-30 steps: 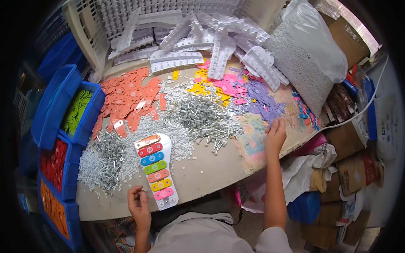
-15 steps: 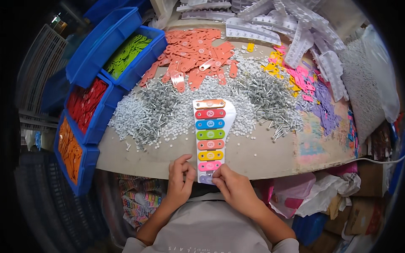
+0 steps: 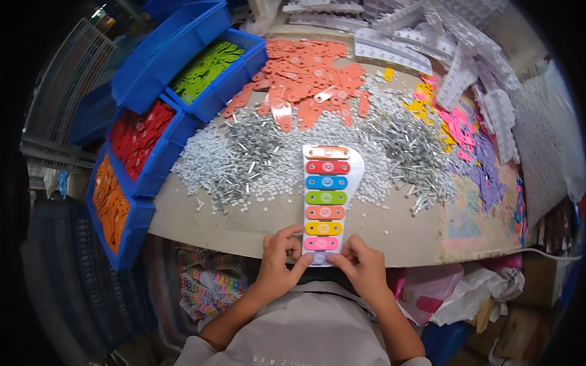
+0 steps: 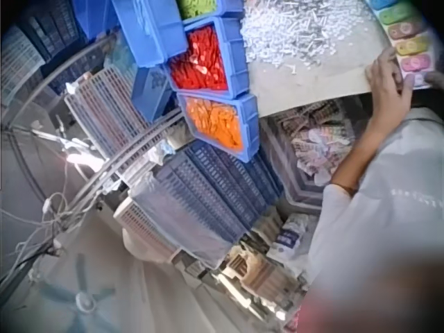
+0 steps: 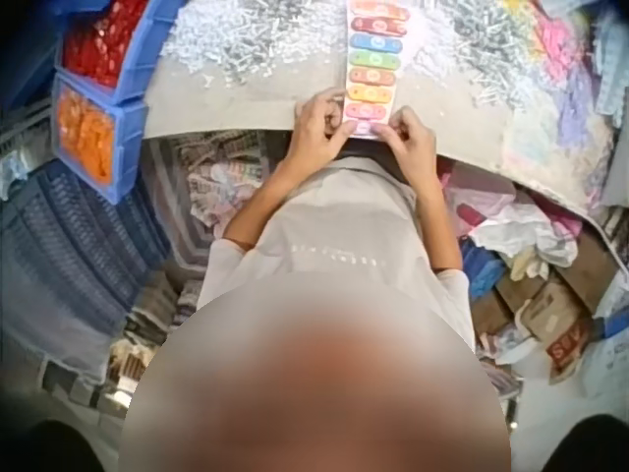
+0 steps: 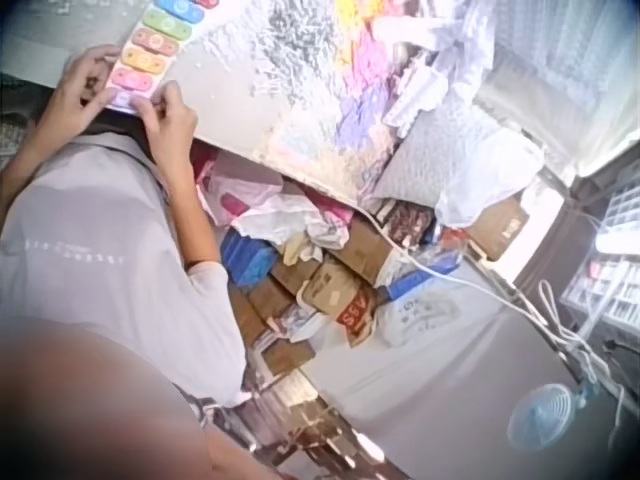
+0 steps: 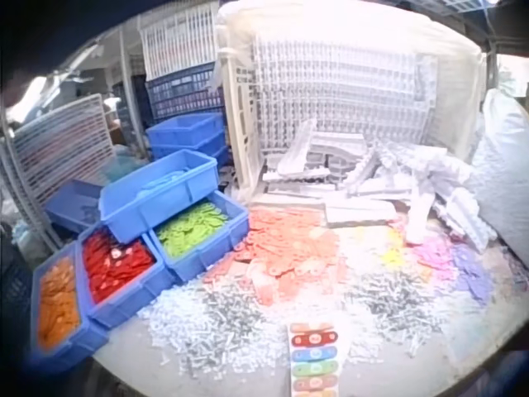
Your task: Assembling toy xylophones by manually attaching colorful plastic keys and metal fasteners to a base.
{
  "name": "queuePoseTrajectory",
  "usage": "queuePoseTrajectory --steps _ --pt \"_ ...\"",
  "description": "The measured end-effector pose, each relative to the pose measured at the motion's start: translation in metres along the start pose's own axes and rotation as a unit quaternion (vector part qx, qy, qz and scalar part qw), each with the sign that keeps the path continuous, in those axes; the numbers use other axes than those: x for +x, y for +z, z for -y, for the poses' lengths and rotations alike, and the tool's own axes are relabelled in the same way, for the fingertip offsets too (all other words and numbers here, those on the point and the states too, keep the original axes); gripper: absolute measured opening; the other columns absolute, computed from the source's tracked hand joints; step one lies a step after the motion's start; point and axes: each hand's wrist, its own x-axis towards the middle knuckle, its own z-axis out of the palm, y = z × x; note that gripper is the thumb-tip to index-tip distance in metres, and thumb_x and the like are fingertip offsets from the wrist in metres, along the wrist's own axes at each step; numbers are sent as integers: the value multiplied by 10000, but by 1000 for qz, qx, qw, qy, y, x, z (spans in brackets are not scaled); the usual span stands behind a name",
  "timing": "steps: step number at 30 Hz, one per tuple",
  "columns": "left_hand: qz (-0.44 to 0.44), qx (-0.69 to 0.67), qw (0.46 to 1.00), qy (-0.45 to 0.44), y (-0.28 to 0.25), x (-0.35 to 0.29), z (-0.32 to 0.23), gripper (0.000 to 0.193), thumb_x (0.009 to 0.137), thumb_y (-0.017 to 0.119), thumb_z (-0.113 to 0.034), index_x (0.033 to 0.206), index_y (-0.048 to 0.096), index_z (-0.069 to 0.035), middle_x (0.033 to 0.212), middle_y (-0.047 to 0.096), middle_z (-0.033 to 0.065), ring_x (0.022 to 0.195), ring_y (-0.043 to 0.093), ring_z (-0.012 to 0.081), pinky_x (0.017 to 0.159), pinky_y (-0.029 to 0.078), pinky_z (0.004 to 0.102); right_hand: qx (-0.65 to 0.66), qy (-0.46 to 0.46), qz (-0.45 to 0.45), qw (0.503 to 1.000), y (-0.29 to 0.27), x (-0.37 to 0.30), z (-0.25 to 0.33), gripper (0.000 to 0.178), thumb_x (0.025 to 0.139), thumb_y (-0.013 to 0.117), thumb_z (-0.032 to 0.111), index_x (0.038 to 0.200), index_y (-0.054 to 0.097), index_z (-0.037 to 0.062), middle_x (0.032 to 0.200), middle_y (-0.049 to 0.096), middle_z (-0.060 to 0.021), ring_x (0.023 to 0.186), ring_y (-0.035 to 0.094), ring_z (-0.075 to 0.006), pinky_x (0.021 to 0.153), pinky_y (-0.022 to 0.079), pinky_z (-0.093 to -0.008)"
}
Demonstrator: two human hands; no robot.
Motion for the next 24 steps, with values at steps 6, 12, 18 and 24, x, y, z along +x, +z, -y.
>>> queuePoseTrajectory --steps 6,12,18,24 --pt "-141 68 988 12 -45 1 22 170 868 715 -31 1030 662 -25 838 612 71 823 569 229 727 475 347 173 35 -155 972 -12 1 -27 307 1049 535 189 778 488 51 619 453 54 542 382 -28 478 284 -236" --pt "-277 354 891 -64 -138 14 58 51 888 664 -60 910 654 -15 861 639 115 821 601 289 756 469 386 -36 -65 -154 985 -7 7 -31 255 1004 585 134 782 508 36 591 452 6 500 377 -73 476 301 -265" --pt "-239 275 923 -126 -140 18 76 59 879 667 -47 908 643 -2 876 630 122 828 618 270 743 493 358 -127 -85 -169 974 -6 7 -23 207 922 662 81 758 562 6 589 521 -79 512 492 -129 507 398 -300" --pt "-238 260 929 -111 -137 11 90 72 904 645 -38 907 600 19 887 578 119 797 591 261 730 491 338 -87 -76 -216 969 -32 14 -20 81 909 681 82 878 649 14 761 650 -126 630 630 -236 568 477 -331"
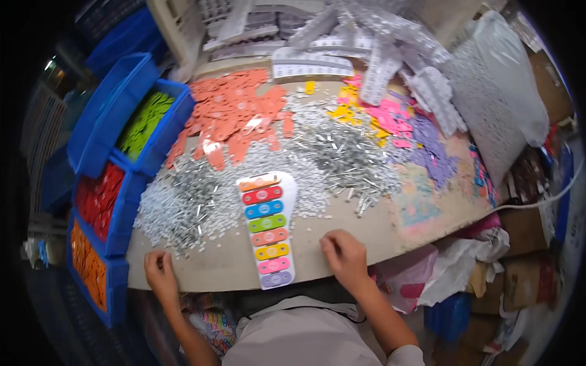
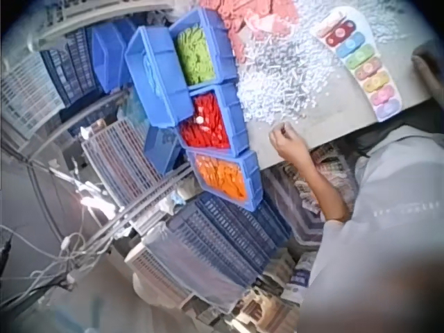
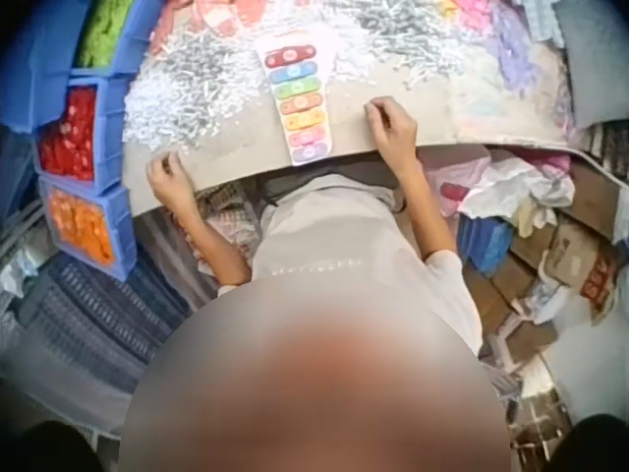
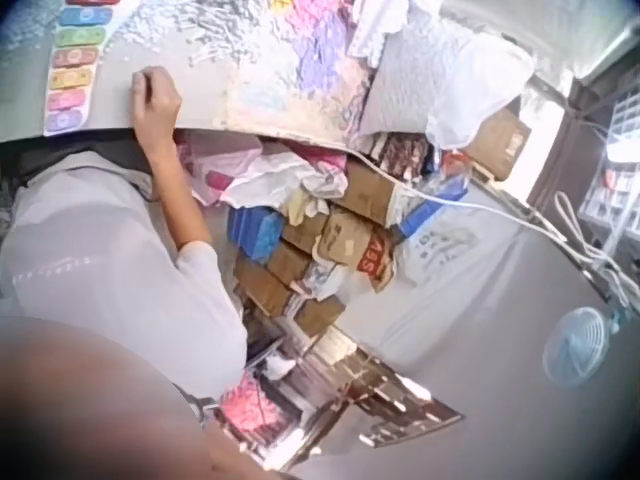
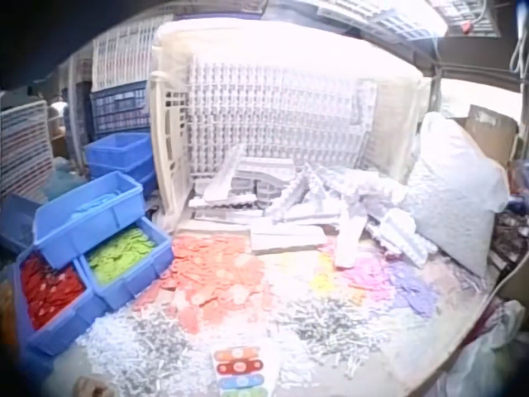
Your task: Assembling toy xylophones by manually attaching colorful plastic keys and metal fasteners to a base.
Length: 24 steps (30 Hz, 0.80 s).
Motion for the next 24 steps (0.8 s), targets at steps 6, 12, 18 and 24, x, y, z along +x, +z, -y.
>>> queuePoseTrajectory --steps 6,12,18,24 --pt "-15 -185 978 -94 9 5 -22 109 979 601 -84 916 581 3 798 569 49 727 513 118 712 445 266 -106 57 -159 980 -60 41 -53 71 919 649 52 952 637 -10 806 635 -80 704 594 -169 640 479 -293" --pt "18 -323 943 -77 18 -8 -90 86 947 663 -53 914 594 -14 809 570 -7 747 528 62 691 414 215 -59 117 -207 970 -75 49 -81 75 932 626 45 966 623 -22 845 619 -75 697 564 -130 629 467 -283" --pt "156 -431 880 -121 31 -13 -102 112 885 740 -41 942 650 -4 821 615 -5 719 558 58 650 437 203 -135 37 -133 981 -70 46 -68 64 929 635 51 985 639 18 840 587 -51 691 551 -148 646 469 -283" --pt "231 -500 814 -186 39 2 -113 117 921 682 -47 1009 672 29 817 680 70 666 614 92 570 469 203 -200 -37 -89 975 -66 49 -71 60 925 633 40 982 645 23 818 568 -75 702 568 -164 645 470 -309"
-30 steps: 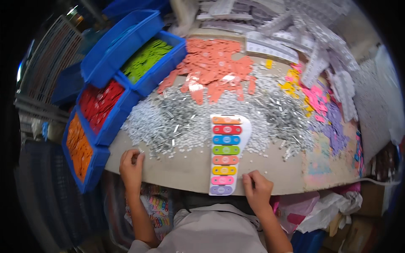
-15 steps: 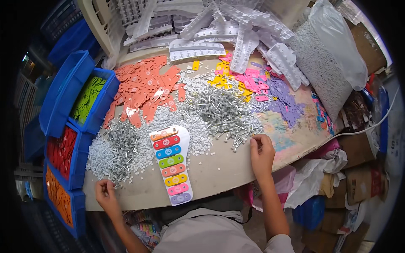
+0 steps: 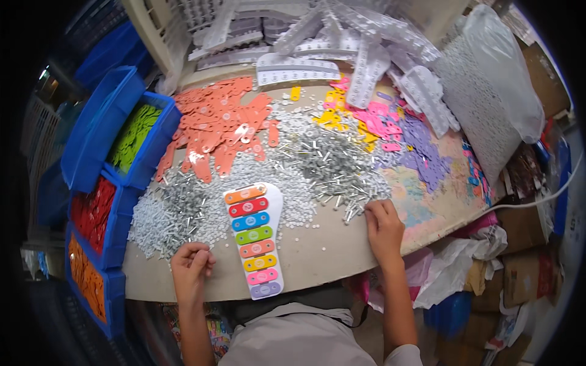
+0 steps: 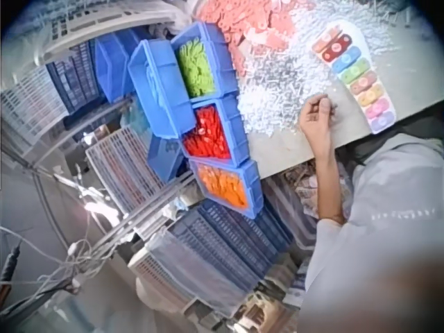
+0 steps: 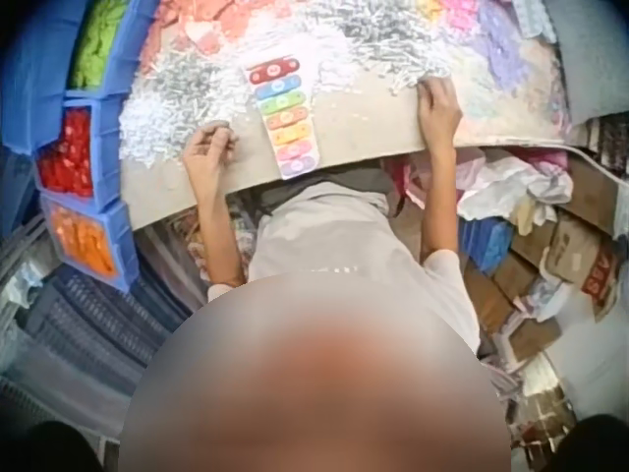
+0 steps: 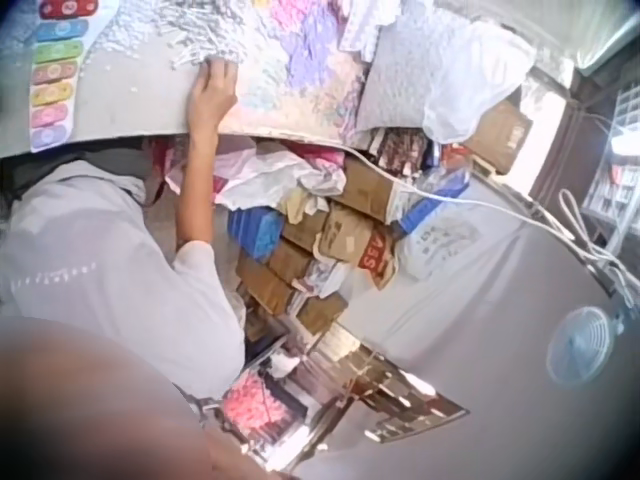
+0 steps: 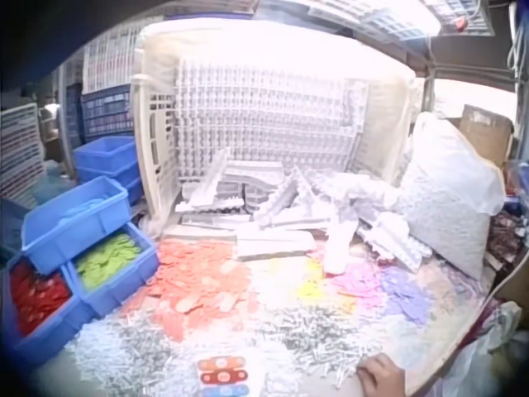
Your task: Assembling toy xylophones by manually attaching colorful plastic keys and metal fasteners to a base.
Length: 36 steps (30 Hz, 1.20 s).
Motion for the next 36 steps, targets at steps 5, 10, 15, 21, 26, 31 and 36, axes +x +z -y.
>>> queuePoseTrajectory --steps 5,10,15,21,26,31,36 --pt "78 -66 992 -71 7 21 -12 138 955 663 -115 1013 646 9 784 667 57 637 599 88 514 444 193 104 57 29 993 -7 3 -1 58 960 565 68 934 580 19 702 497 -17 649 502 -105 582 408 -262" --pt "115 -43 990 -75 23 58 -18 169 964 655 -122 1057 666 18 795 674 55 639 588 72 508 441 191 424 208 150 869 0 23 64 71 987 554 115 934 531 76 653 415 82 549 346 -9 481 222 -209" --pt "171 -17 984 -48 37 95 -16 181 972 645 -134 1073 675 14 799 681 30 640 578 49 513 434 181 471 203 301 804 38 62 115 79 980 588 139 947 555 75 633 412 90 513 342 -11 454 224 -214" --pt "194 10 980 -43 43 107 -13 157 961 659 -132 1042 685 1 789 685 16 631 564 40 508 430 177 418 192 373 806 67 87 121 130 973 608 188 925 571 73 642 450 87 520 371 -11 457 265 -212" --pt "197 17 980 -36 43 110 -11 140 951 674 -133 998 695 -3 767 683 9 621 556 36 503 430 179 400 181 395 807 78 94 117 137 964 615 197 926 582 69 647 486 74 531 406 -23 469 296 -213" --pt "139 82 987 0 49 110 -14 287 926 723 -217 1082 617 -1 685 627 11 581 534 54 482 363 193 286 95 412 860 73 109 122 195 968 630 239 958 594 48 666 559 28 558 483 -42 485 345 -221" --pt "212 210 950 -91 43 130 -13 390 909 740 -336 1049 578 -10 656 594 17 553 517 64 442 317 210 168 49 414 893 72 117 124 395 949 668 414 940 650 19 699 627 -59 615 571 -110 541 438 -288"
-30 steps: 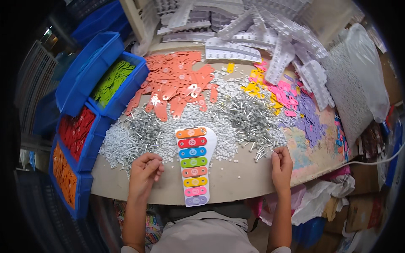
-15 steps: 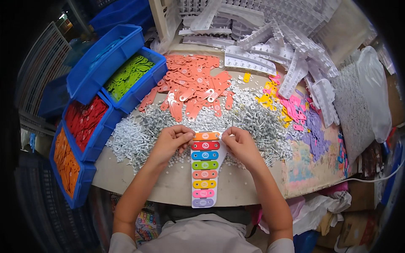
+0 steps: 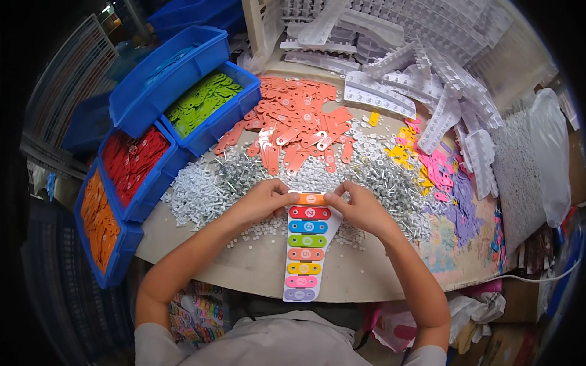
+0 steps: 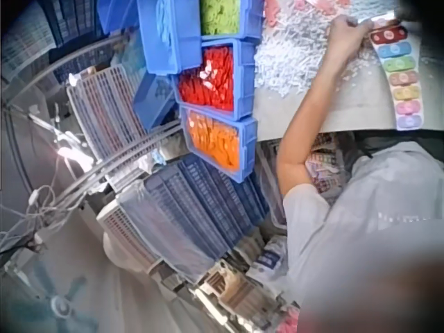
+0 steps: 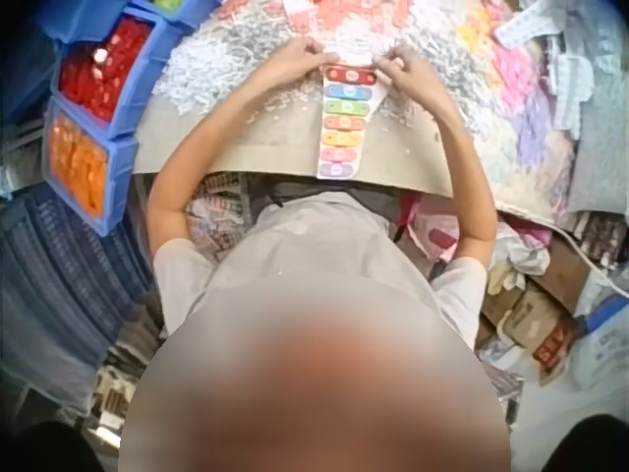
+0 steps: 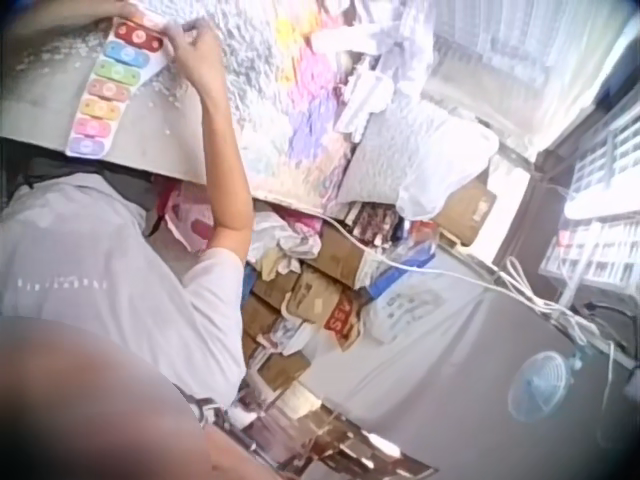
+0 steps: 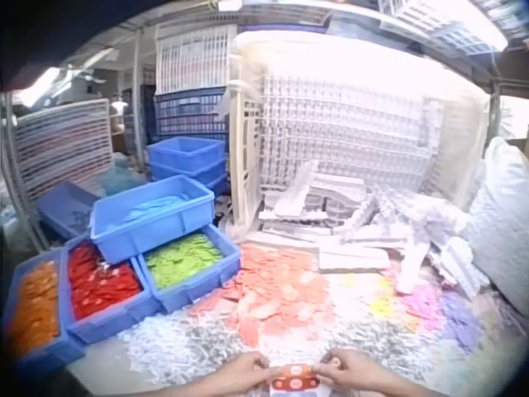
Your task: Assembling toy xylophones by manually attaching colorful plastic keys and metal fasteners to a base.
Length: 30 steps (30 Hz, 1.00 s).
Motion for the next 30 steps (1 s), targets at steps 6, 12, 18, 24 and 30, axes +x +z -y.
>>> queuePoseTrajectory --steps 6,12,18,24,30 --pt "78 -53 995 -28 -2 5 -5 370 922 709 -402 916 531 -78 637 515 -20 481 423 55 398 277 228 -10 59 119 991 -3 18 -9 399 964 649 429 937 689 33 663 569 8 558 508 -71 486 384 -247" --pt "36 -78 996 4 6 13 8 263 943 694 -226 849 484 -98 595 487 -13 439 387 65 388 242 243 34 88 168 981 -5 25 -3 415 963 645 418 843 682 22 625 557 -9 533 478 -81 479 366 -277" --pt "-42 -15 995 91 17 9 23 237 943 692 -233 916 553 -42 604 515 0 492 475 87 430 327 271 -12 10 37 999 6 1 1 256 983 637 279 923 650 30 598 504 11 492 421 -68 450 315 -269" --pt "-228 76 946 218 22 -91 24 171 953 667 -148 1041 643 -3 748 633 51 627 580 108 548 449 284 -123 -88 -473 868 -22 -86 -75 158 1014 566 120 919 557 -7 697 486 -25 641 403 -86 571 363 -283" --pt "-490 215 822 194 -47 -154 71 22 896 669 -32 913 679 -39 823 644 103 696 628 260 647 499 370 -90 22 -432 897 -20 -138 -157 239 999 588 130 1202 557 9 842 489 -39 723 419 -122 652 391 -284"
